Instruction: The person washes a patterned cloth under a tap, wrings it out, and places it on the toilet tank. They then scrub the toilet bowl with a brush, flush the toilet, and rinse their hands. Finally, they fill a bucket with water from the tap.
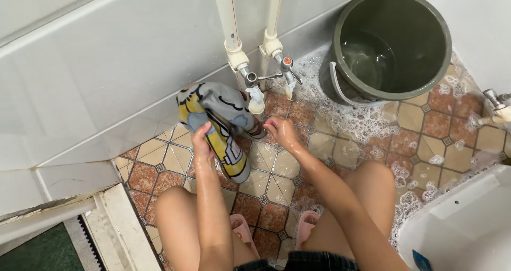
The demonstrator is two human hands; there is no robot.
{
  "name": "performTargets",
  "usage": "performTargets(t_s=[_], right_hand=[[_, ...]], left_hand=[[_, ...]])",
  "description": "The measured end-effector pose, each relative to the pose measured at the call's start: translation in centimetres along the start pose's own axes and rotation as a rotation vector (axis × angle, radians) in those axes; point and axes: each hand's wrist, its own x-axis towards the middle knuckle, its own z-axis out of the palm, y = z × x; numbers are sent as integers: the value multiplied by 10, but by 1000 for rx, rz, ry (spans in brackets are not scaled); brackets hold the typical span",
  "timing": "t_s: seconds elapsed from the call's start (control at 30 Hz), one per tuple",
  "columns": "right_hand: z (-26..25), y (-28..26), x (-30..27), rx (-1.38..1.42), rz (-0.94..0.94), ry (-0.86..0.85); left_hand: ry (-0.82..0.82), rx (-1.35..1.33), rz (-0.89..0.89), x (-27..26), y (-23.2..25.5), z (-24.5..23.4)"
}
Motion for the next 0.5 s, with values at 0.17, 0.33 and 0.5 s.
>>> performTargets(t_s=[0.17, 0.33, 0.5], right_hand=[[-10, 25, 2, -78, -5, -60], [5, 5, 6, -28, -88, -54], [45, -49, 7, -49, 32, -22]], left_hand=[[-16, 30, 102, 0, 34, 11], [-36, 57, 145, -1, 50, 20], [-45, 17, 172, -13, 43, 31]])
